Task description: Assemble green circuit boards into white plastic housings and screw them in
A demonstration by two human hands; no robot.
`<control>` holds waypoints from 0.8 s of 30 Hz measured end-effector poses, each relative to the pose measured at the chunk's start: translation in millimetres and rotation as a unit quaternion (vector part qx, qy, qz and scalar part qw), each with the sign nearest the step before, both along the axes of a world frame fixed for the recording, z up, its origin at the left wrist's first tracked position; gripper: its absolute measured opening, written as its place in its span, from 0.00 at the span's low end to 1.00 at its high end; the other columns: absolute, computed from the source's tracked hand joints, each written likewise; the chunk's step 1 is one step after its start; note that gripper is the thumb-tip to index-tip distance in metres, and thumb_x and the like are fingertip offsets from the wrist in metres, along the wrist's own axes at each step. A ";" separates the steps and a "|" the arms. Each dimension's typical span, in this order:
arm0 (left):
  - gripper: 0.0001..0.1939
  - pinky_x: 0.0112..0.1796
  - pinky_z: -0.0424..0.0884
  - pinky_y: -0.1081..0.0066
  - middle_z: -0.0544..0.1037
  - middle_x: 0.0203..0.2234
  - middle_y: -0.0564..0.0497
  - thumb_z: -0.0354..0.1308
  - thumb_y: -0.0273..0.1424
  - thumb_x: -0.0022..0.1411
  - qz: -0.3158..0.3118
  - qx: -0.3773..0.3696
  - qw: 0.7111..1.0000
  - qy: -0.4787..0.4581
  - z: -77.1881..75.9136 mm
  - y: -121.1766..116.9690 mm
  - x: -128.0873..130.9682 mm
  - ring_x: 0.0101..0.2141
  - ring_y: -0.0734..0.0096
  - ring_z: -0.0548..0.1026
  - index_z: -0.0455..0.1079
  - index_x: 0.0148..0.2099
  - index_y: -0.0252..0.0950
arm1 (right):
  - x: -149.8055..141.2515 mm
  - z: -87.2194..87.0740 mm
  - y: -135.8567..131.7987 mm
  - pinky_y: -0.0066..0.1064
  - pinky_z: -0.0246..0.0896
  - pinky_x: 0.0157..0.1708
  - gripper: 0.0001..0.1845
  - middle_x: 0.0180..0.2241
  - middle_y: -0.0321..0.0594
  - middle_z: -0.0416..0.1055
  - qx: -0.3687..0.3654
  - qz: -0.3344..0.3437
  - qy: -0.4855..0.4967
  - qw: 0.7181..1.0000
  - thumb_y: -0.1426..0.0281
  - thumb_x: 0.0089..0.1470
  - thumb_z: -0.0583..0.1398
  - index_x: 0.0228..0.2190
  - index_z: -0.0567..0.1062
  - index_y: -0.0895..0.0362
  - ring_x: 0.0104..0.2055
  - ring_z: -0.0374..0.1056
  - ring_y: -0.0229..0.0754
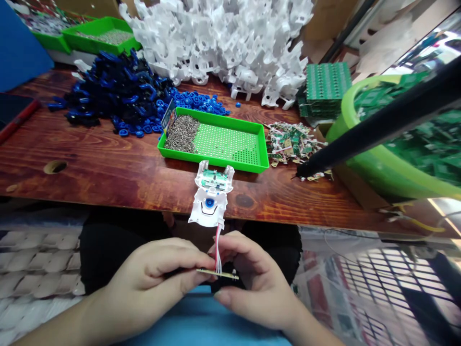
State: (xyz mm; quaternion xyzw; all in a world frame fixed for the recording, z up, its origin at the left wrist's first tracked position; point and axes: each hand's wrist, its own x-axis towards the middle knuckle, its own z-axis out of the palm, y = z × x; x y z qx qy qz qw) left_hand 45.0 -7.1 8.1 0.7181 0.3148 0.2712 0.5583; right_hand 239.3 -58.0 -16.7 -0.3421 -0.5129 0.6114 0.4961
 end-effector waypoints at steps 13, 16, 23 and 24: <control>0.05 0.29 0.67 0.80 0.76 0.21 0.56 0.59 0.31 0.57 0.009 -0.352 0.936 -0.004 -0.3 4.2 4.1 0.24 0.79 0.71 0.73 0.30 0.37 | -3.5 2.4 1.6 0.28 0.67 0.41 0.34 0.38 0.38 0.71 0.171 -0.091 -0.190 0.962 0.80 0.48 0.62 0.54 0.63 0.46 0.39 0.68 0.35; 0.05 0.27 0.64 0.79 0.75 0.20 0.55 0.61 0.31 0.55 0.015 -0.388 0.922 0.008 -2.4 5.9 3.6 0.23 0.79 0.69 0.73 0.30 0.35 | -1.7 5.2 1.4 0.28 0.68 0.39 0.36 0.37 0.39 0.72 0.225 -0.089 -0.262 0.934 0.80 0.49 0.61 0.57 0.60 0.47 0.39 0.69 0.36; 0.04 0.27 0.61 0.77 0.70 0.19 0.57 0.59 0.29 0.52 0.055 -0.347 0.936 0.033 7.1 9.3 8.1 0.22 0.79 0.64 0.69 0.28 0.33 | -1.3 4.6 -1.1 0.22 0.68 0.37 0.28 0.35 0.34 0.72 0.089 -0.098 -0.229 0.964 0.77 0.49 0.61 0.50 0.68 0.45 0.35 0.70 0.33; 0.05 0.26 0.61 0.77 0.69 0.20 0.56 0.59 0.29 0.53 0.050 -0.341 0.938 0.040 8.6 9.4 8.8 0.22 0.79 0.64 0.69 0.28 0.33 | -0.9 4.9 -0.2 0.22 0.68 0.36 0.26 0.34 0.34 0.72 0.089 -0.096 -0.231 0.964 0.78 0.49 0.61 0.49 0.69 0.45 0.34 0.70 0.33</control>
